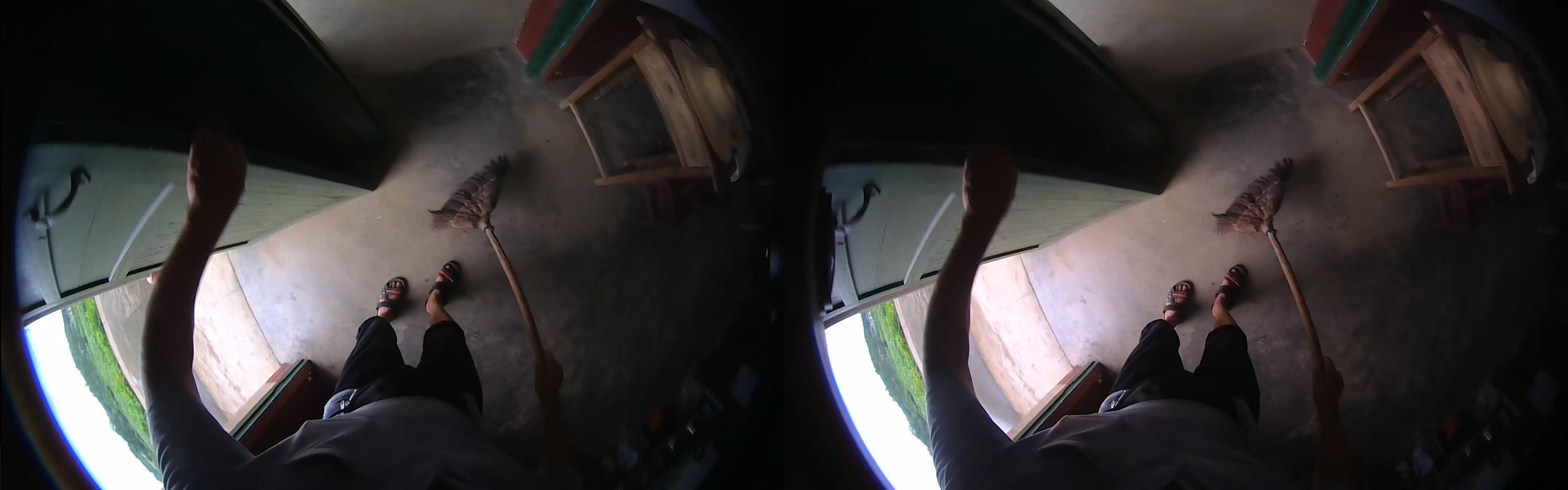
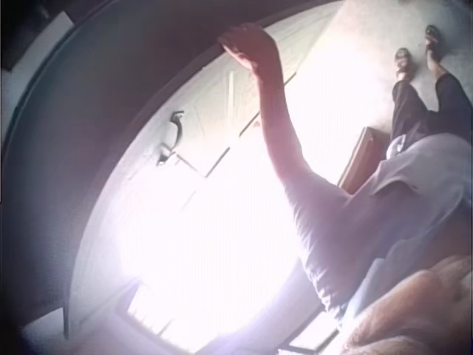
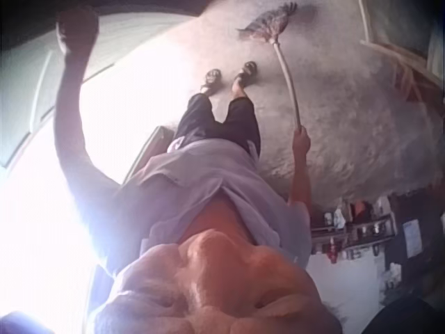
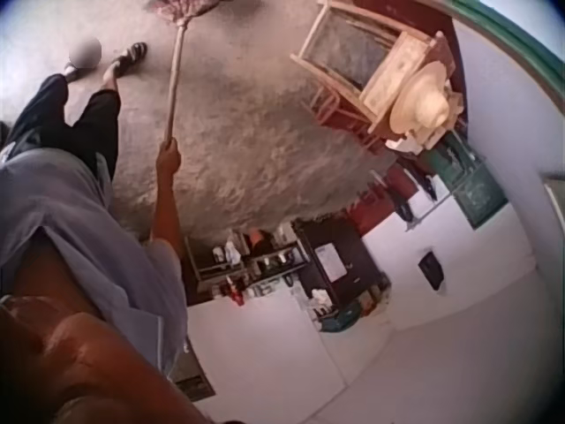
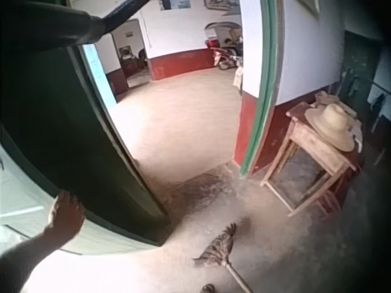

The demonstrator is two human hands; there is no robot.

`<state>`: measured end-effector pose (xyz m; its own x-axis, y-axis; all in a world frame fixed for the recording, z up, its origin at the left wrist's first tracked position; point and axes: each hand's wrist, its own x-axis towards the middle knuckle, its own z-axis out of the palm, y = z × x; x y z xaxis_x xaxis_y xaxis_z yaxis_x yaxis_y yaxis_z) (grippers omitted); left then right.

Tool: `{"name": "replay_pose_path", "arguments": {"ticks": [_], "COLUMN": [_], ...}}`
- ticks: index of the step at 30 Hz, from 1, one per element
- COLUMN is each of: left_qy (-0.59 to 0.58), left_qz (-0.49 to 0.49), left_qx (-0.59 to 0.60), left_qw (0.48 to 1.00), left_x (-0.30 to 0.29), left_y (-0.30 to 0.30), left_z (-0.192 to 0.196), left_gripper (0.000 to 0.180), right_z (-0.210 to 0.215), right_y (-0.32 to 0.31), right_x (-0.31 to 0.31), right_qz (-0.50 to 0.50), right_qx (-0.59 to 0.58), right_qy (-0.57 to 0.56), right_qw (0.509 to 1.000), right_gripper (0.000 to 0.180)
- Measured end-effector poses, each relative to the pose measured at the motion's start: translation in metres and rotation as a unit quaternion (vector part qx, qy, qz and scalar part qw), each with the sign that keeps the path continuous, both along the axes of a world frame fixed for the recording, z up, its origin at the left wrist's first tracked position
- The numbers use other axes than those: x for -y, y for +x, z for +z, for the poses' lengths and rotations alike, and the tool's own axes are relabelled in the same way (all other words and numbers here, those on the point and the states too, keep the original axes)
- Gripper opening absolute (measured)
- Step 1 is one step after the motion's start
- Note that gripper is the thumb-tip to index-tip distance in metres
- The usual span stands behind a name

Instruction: The person sweeps a concrete floor with a broom, moving debris into a dustpan. They sweep various areas including a room with stacked chairs, a garage area with a motorcycle, and a staircase. The person uses a dustpan to collect the swept debris.

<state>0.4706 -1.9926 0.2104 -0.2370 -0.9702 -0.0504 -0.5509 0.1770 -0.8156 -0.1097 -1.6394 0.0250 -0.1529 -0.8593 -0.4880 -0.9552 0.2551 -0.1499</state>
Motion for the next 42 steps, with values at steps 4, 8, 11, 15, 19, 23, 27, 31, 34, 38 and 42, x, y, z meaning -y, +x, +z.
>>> {"name": "replay_pose_path", "arguments": {"ticks": [4,8,11,15,19,23,27,31,34,38,42], "left_qy": [0.093,0.055,-0.1,-0.262,-0.431,-0.478,-0.482,-0.44,-0.426,-0.418,-0.345], "left_qz": [-0.041,0.329,0.443,0.454,0.486,0.503,0.509,0.575,0.59,0.613,0.664], "left_qx": [-0.386,-0.701,-0.8,-0.8,-0.714,-0.687,-0.689,-0.651,-0.643,-0.613,-0.577], "left_qw": [0.917,0.63,0.393,0.293,0.263,0.217,0.185,0.228,0.24,0.271,0.327], "left_x": [-0.101,-0.243,-0.29,-0.339,-0.386,-0.452,-0.491,-0.554,-0.587,-0.593,-0.549], "left_y": [-0.059,-0.059,-0.069,-0.071,-0.057,-0.058,-0.04,-0.02,-0.015,-0.018,-0.035], "left_z": [0.024,0.015,0.032,0.017,-0.003,-0.02,-0.016,-0.02,-0.023,-0.027,-0.021], "left_gripper": [0.033,0.043,0.064,0.049,0.044,0.048,0.058,0.071,0.063,0.054,0.047], "right_z": [0.001,0.0,-0.013,-0.049,-0.096,-0.13,-0.165,-0.159,-0.185,-0.204,-0.165], "right_y": [0.026,0.072,0.121,0.205,0.325,0.425,0.513,0.594,0.581,0.459,0.343], "right_x": [0.084,0.164,0.218,0.277,0.292,0.284,0.272,0.293,0.309,0.327,0.315], "right_qz": [-0.015,0.145,0.262,0.406,0.535,0.568,0.604,0.555,0.499,0.362,0.338], "right_qx": [0.01,0.078,0.095,0.129,0.134,0.091,0.144,0.07,0.006,0.054,0.003], "right_qy": [0.084,-0.008,0.003,-0.019,-0.035,0.011,-0.108,0.035,0.084,0.168,0.113], "right_qw": [0.996,0.986,0.96,0.905,0.833,0.818,0.777,0.828,0.863,0.915,0.934], "right_gripper": [0.024,0.022,0.021,0.021,0.021,0.02,0.021,0.02,0.019,0.022,0.032]}}
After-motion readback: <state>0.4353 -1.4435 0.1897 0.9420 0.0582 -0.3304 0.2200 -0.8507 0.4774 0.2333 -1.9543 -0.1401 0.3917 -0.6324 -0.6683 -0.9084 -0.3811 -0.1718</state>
